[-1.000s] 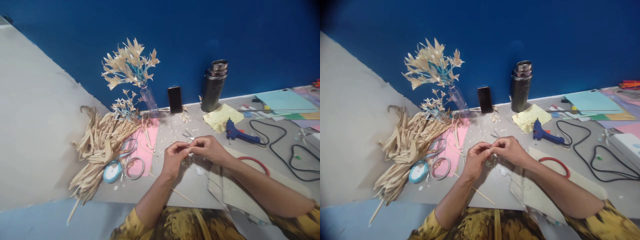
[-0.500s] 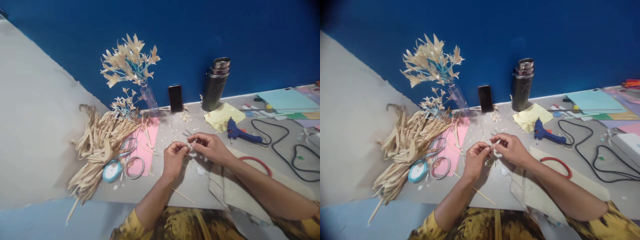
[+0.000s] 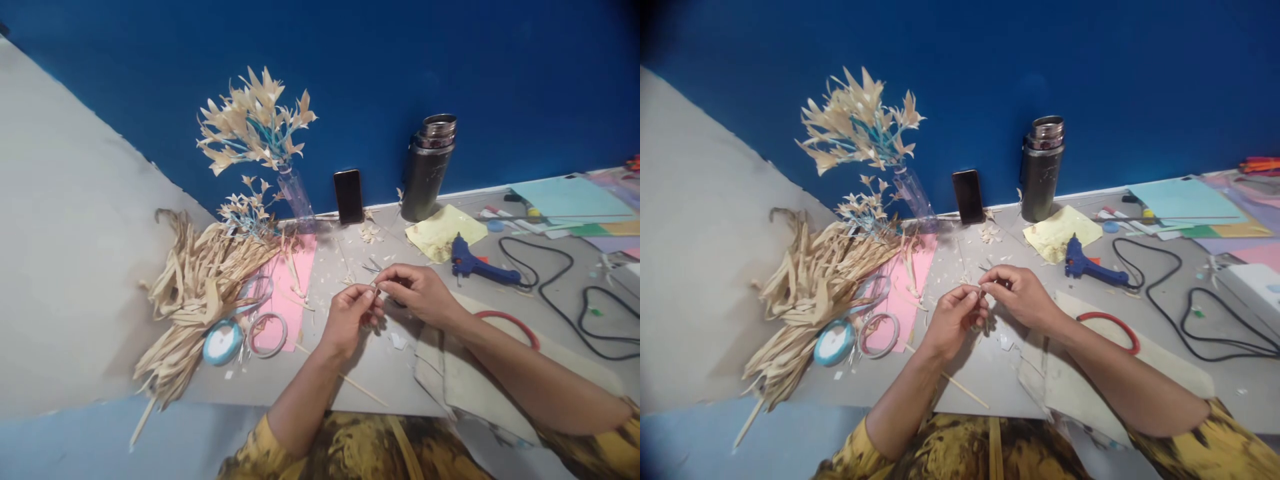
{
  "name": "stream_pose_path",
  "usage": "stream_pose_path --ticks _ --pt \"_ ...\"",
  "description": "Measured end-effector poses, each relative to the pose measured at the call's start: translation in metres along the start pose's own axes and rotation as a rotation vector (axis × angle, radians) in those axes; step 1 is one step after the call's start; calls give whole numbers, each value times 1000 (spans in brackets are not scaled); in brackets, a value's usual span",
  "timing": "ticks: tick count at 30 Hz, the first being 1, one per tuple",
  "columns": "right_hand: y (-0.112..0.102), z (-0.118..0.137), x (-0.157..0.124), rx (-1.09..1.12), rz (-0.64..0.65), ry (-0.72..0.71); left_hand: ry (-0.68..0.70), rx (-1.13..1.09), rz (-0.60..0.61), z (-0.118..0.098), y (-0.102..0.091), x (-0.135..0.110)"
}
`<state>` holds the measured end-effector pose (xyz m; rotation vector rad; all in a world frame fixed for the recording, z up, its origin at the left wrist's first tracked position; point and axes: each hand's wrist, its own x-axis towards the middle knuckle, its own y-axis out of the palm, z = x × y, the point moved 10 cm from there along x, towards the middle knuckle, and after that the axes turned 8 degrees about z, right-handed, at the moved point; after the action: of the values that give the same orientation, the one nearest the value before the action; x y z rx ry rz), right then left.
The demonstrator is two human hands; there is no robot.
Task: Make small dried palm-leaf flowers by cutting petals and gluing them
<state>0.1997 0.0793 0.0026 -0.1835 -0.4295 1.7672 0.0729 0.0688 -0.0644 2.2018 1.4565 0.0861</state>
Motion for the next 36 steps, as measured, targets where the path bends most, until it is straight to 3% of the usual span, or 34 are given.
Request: stream_pose_path --ticks 3,10,19,22,26,36 --pt "0 -2 0 -7 -6 14 -40 -30 35 4 3 0" --pt "6 1 0 -149 17 -37 101 131 -142 -13 -13 -4" --pt "18 -3 0 -281 123 -13 171 240 -204 -23 -16 -7" --pt "20 -6 0 -199 127 19 139 114 -181 -16 -16 -5" --pt "14 -11 -2 -27 32 86 71 -30 -119 -3 -11 -2" --pt "20 -12 -4 81 31 111 137 63 -119 -4 -4 -4"
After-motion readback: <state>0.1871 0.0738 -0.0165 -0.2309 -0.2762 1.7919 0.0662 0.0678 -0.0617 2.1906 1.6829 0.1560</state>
